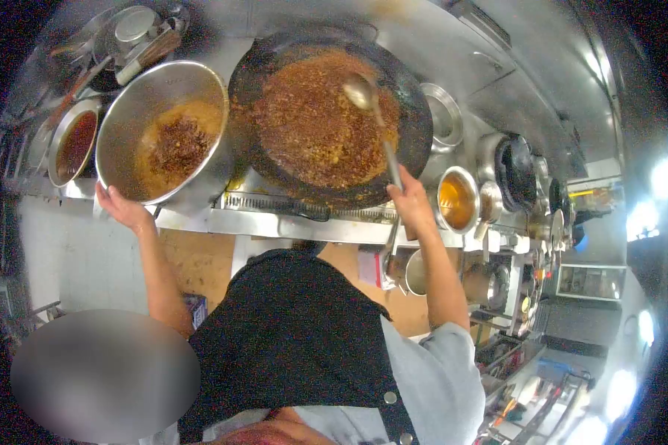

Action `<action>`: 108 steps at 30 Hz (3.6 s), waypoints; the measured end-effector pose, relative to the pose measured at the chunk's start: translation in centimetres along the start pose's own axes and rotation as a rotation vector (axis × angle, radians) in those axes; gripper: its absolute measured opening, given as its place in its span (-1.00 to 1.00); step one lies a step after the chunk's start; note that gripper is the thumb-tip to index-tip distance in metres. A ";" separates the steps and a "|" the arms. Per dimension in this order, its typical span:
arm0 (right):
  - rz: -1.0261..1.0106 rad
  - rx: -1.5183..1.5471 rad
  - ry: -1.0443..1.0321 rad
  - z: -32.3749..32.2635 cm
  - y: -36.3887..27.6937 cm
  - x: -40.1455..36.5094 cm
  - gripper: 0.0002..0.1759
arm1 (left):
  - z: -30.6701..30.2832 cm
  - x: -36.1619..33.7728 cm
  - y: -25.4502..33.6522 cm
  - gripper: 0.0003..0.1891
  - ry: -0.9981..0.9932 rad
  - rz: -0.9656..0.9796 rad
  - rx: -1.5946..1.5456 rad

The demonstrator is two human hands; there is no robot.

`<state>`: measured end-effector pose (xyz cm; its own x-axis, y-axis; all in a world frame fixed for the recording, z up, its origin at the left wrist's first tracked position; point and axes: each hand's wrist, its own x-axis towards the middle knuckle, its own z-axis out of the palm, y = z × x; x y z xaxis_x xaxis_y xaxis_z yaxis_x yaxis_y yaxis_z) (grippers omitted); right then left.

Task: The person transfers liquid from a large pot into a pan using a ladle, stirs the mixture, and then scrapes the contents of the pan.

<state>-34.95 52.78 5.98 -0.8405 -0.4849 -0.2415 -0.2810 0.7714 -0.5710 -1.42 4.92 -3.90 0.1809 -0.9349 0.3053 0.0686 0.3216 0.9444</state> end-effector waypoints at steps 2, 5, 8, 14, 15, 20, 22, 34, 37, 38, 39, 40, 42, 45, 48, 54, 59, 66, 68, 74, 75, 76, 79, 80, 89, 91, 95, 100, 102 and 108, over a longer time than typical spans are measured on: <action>0.016 -0.058 0.145 0.2 3.7 0.3 -0.26 | -0.1 0.2 -0.5 -0.44 0.002 0.007 -0.013; -0.026 -0.081 0.237 3.0 9.1 0.1 -0.26 | 0.0 0.2 -0.6 -0.44 0.002 0.009 -0.035; 0.164 0.256 0.033 5.8 6.5 -1.6 -0.33 | 0.1 0.2 -0.8 -0.45 0.006 0.049 0.038; 0.522 1.281 -0.397 6.7 -2.1 -5.5 -0.76 | 0.2 0.1 0.0 -0.44 0.006 0.028 0.016; 0.555 1.364 -0.423 6.6 -2.4 -5.7 -0.78 | 0.0 0.2 -0.3 -0.44 -0.001 0.049 0.050; 0.643 1.714 -0.637 5.4 -2.1 -6.8 -0.81 | 0.2 -0.1 -0.1 -0.42 0.005 0.021 -0.008; 0.654 1.676 -0.554 4.4 -3.6 -7.4 -0.86 | 0.2 -0.1 -0.1 -0.43 0.015 0.014 -0.015; 0.461 1.534 -0.468 -1.7 -11.1 -10.4 -0.66 | -0.1 0.2 -0.3 -0.45 -0.004 0.033 -0.139; 0.369 1.532 -0.530 -2.2 -13.9 -11.5 -0.54 | -0.2 0.2 -0.5 -0.45 0.020 -0.015 -0.134; 0.326 1.527 -0.561 -2.2 -14.7 -11.8 -0.49 | -0.4 0.4 -1.0 -0.45 0.030 0.065 0.009; 0.282 1.523 -0.597 -2.1 -15.7 -12.0 -0.44 | -0.5 0.4 -1.2 -0.45 0.037 0.069 -0.011; 0.272 1.539 -0.630 -1.8 -16.8 -12.3 -0.41 | -0.3 0.4 -1.2 -0.44 0.045 0.076 -0.029; 0.255 1.509 -0.711 -0.7 -18.5 -11.9 -0.41 | -0.2 0.5 -1.9 -0.43 0.055 0.079 -0.080; 0.272 1.488 -0.855 2.0 -20.6 -10.0 -0.54 | -0.3 0.5 -1.7 -0.42 0.058 0.081 -0.066; 0.330 1.367 -0.973 5.4 -23.4 -6.9 -0.82 | -0.2 0.1 -0.4 -0.43 0.040 0.050 -0.118; 0.215 0.796 -0.910 12.4 -28.1 0.2 -0.84 | -0.5 0.6 -2.1 -0.41 0.060 0.105 -0.046; -0.077 0.292 -0.843 13.0 -30.1 3.1 -0.86 | -0.5 0.3 -1.2 -0.41 0.067 0.105 -0.056; -0.712 -0.238 -0.337 9.7 -26.0 -1.6 -0.22 | -0.4 0.4 -1.5 -0.42 0.069 0.090 -0.038; -0.737 -0.075 -0.279 9.7 -24.1 -3.7 -0.20 | -0.3 0.3 -1.5 -0.42 0.069 0.078 -0.051; -0.586 0.021 -0.378 11.3 -19.9 -3.6 -0.19 | -0.1 0.1 -0.7 -0.43 0.049 0.032 -0.058; -0.531 0.066 -0.389 10.7 -20.1 -4.0 -0.18 | -0.3 0.0 -0.7 -0.43 0.044 0.058 -0.035; -0.550 0.158 -0.341 10.9 -18.9 -3.9 -0.18 | -0.4 0.3 -1.0 -0.43 0.038 0.084 -0.017; -0.460 0.355 -0.207 10.6 -13.6 -3.4 -0.19 | 0.0 0.2 -0.8 -0.45 0.022 0.034 -0.099; -0.350 0.380 -0.190 9.3 -12.0 -3.3 -0.20 | 0.0 0.3 -1.1 -0.45 0.016 0.042 -0.094; -0.030 -0.186 0.316 1.4 2.9 7.5 -0.22 | -0.1 0.1 -1.1 -0.42 0.013 0.043 0.001; 0.062 -0.250 0.301 2.4 3.5 7.7 -0.24 | -0.1 0.2 -0.9 -0.42 0.011 0.048 0.014; -0.034 0.043 0.102 7.2 4.2 4.1 -0.16 | 0.3 -0.3 0.1 -0.43 0.029 0.009 -0.015; -0.104 0.159 -0.085 5.9 2.1 2.4 -0.18 | 0.0 0.4 -1.4 -0.44 0.027 0.075 0.067; -0.119 0.111 -0.029 3.6 2.5 2.8 -0.19 | -0.3 0.6 -2.1 -0.44 0.037 0.081 0.079; -0.058 -0.114 0.270 0.1 3.8 12.9 -0.20 | 0.1 0.3 -1.1 -0.44 0.051 0.076 0.107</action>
<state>-46.78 49.47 0.59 -0.9101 -0.4142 0.0151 -0.3694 0.7942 -0.4825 -1.55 4.27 -4.86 0.2317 -0.8987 0.3723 -0.0516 0.3709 0.9272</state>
